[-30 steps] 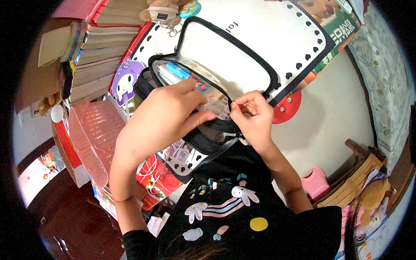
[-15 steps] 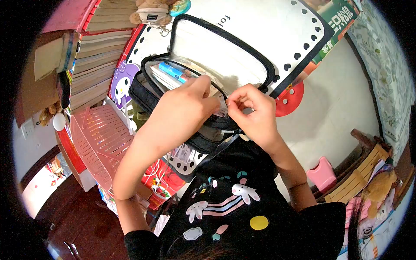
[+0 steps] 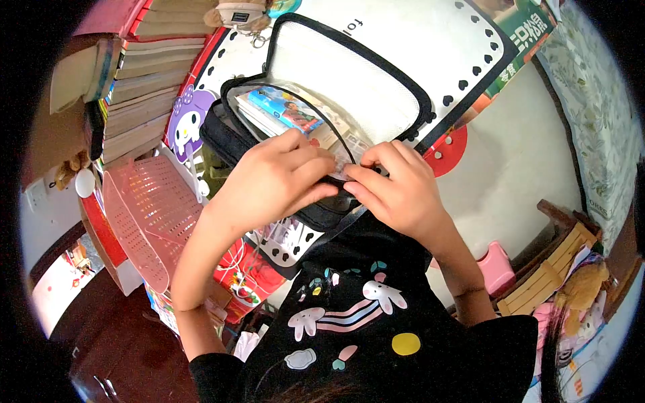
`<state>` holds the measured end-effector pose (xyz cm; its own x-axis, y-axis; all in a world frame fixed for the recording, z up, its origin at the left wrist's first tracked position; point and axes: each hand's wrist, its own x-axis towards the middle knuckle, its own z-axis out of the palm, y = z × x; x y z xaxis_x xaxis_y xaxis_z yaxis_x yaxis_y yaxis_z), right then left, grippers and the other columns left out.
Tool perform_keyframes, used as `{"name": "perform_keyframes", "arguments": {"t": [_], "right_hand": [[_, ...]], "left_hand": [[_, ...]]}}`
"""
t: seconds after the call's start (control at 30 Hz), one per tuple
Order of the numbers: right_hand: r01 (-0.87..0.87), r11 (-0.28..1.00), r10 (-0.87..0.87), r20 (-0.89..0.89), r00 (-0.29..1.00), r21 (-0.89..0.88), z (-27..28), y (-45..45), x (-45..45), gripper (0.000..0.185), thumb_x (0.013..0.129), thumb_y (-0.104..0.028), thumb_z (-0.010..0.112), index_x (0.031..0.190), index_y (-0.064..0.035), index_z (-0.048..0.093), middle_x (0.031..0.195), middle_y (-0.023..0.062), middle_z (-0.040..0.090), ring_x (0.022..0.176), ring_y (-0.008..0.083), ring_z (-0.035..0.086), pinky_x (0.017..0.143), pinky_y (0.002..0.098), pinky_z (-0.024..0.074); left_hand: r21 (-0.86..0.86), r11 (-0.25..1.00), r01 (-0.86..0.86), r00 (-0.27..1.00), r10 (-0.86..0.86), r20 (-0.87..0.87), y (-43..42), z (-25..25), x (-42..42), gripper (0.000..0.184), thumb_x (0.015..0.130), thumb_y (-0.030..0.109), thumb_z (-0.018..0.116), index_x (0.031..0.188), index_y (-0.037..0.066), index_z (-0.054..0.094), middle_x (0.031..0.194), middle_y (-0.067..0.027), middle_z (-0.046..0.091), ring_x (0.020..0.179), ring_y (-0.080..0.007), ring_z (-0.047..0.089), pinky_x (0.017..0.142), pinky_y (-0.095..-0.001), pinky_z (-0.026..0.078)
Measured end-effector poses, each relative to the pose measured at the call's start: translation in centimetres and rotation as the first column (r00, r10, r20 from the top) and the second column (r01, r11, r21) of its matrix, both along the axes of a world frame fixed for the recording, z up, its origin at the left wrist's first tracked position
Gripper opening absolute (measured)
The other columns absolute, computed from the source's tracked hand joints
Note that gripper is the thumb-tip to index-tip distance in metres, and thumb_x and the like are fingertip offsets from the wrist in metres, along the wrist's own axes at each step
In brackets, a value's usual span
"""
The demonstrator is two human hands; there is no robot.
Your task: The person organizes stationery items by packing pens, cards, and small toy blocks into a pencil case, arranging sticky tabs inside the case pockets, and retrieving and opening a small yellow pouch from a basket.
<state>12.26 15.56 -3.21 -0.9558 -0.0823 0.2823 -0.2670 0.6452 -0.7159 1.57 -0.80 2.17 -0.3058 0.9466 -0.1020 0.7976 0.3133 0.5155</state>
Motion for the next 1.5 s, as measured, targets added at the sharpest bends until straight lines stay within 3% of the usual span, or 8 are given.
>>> {"name": "perform_keyframes", "arguments": {"t": [0.27, 0.8, 1.07, 1.2, 1.27, 1.37, 1.47, 1.5], "right_hand": [[0.018, 1.000, -0.019, -0.087, 0.996, -0.008, -0.6, -0.9, 1.0, 0.020, 0.064, -0.014, 0.067, 0.082, -0.0054, 0.062, 0.072, 0.0045, 0.049, 0.065, 0.0199, 0.048, 0.056, 0.0295, 0.0393], [-0.126, 0.928, 0.068, 0.174, 0.982, 0.352, 3.9, -2.7, -0.1, 0.029, 0.071, -0.019, 0.062, 0.094, -0.0022, 0.054, 0.083, 0.0146, 0.046, 0.080, 0.0322, 0.046, 0.069, 0.0398, 0.0382], [-0.268, 0.825, 0.134, 0.289, 0.948, 0.498, 4.7, -2.8, -1.7, 0.034, 0.078, -0.022, 0.054, 0.100, 0.0043, 0.053, 0.109, 0.0225, 0.048, 0.103, 0.0369, 0.044, 0.087, 0.0405, 0.0351], [0.027, 0.988, -0.042, 0.094, 0.995, 0.153, 8.4, -3.7, -5.1, 0.037, 0.078, -0.022, 0.054, 0.105, 0.0035, 0.052, 0.092, 0.0153, 0.059, 0.085, 0.0238, 0.057, 0.079, 0.0345, 0.0418], [-0.266, 0.962, 0.271, -0.123, 0.955, 0.058, 11.8, -8.5, -7.8, 0.038, 0.078, -0.018, 0.053, 0.107, 0.0060, 0.051, 0.090, 0.0163, 0.059, 0.084, 0.0226, 0.056, 0.079, 0.0325, 0.0416], [-0.810, 0.570, 0.822, -0.078, 0.565, 0.140, 15.1, -21.5, -12.0, 0.037, 0.070, -0.015, 0.063, 0.102, 0.0016, 0.054, 0.086, 0.0138, 0.058, 0.080, 0.0218, 0.057, 0.074, 0.0303, 0.0426], [-0.927, 0.315, 0.939, 0.072, 0.335, 0.203, 10.1, -34.6, -15.9, 0.044, 0.073, -0.035, 0.060, 0.094, 0.0028, 0.056, 0.087, 0.0198, 0.058, 0.081, 0.0329, 0.056, 0.072, 0.0360, 0.0435], [-0.848, 0.190, 0.858, 0.337, 0.389, 0.495, 9.6, -38.2, -16.1, 0.051, 0.071, -0.035, 0.063, 0.102, 0.0033, 0.053, 0.094, 0.0189, 0.058, 0.086, 0.0288, 0.058, 0.074, 0.0331, 0.0448]], "left_hand": [[-0.079, 0.990, 0.116, 0.968, -0.131, -0.212, -0.9, -0.2, 1.1, 0.037, 0.066, 0.028, 0.063, 0.095, 0.007, 0.055, 0.104, -0.0027, 0.055, 0.088, -0.0206, 0.050, 0.074, -0.0314, 0.043], [-0.186, 0.980, 0.068, 0.983, -0.097, -0.153, 0.4, -1.1, 1.0, 0.023, 0.060, 0.026, 0.063, 0.068, 0.005, 0.060, 0.078, -0.0057, 0.057, 0.080, -0.0245, 0.054, 0.060, -0.0368, 0.048], [0.578, 0.808, -0.114, 0.892, 0.339, -0.298, -5.8, -1.1, 5.1, 0.018, 0.071, 0.024, 0.056, 0.081, 0.009, 0.057, 0.084, -0.0007, 0.055, 0.082, -0.0188, 0.050, 0.066, -0.0320, 0.039], [0.802, 0.409, -0.435, 0.697, 0.717, 0.013, -13.9, 0.6, 9.4, 0.019, 0.066, 0.018, 0.064, 0.081, 0.008, 0.058, 0.082, -0.0037, 0.056, 0.082, -0.0201, 0.052, 0.071, -0.0341, 0.041], [0.844, 0.169, -0.508, 0.401, 0.914, 0.059, -17.6, 0.4, 12.0, 0.019, 0.065, 0.012, 0.065, 0.082, 0.007, 0.058, 0.086, -0.0048, 0.057, 0.085, -0.0207, 0.053, 0.078, -0.0356, 0.041], [0.839, -0.002, -0.544, 0.125, 0.989, 0.084, -20.9, 0.0, 14.5, 0.022, 0.064, 0.008, 0.066, 0.084, 0.005, 0.058, 0.091, -0.0057, 0.056, 0.090, -0.0231, 0.052, 0.079, -0.0362, 0.040], [0.781, -0.088, -0.618, -0.110, 0.994, 0.025, -21.9, -0.4, 15.7, 0.030, 0.065, 0.012, 0.066, 0.093, 0.006, 0.058, 0.108, -0.0097, 0.051, 0.102, -0.0280, 0.046, 0.083, -0.0385, 0.037], [0.721, -0.104, -0.685, -0.139, 0.990, 0.011, -22.0, -0.5, 15.9, 0.037, 0.065, 0.012, 0.066, 0.099, 0.007, 0.055, 0.116, -0.0120, 0.046, 0.109, -0.0307, 0.040, 0.087, -0.0402, 0.034]]}}
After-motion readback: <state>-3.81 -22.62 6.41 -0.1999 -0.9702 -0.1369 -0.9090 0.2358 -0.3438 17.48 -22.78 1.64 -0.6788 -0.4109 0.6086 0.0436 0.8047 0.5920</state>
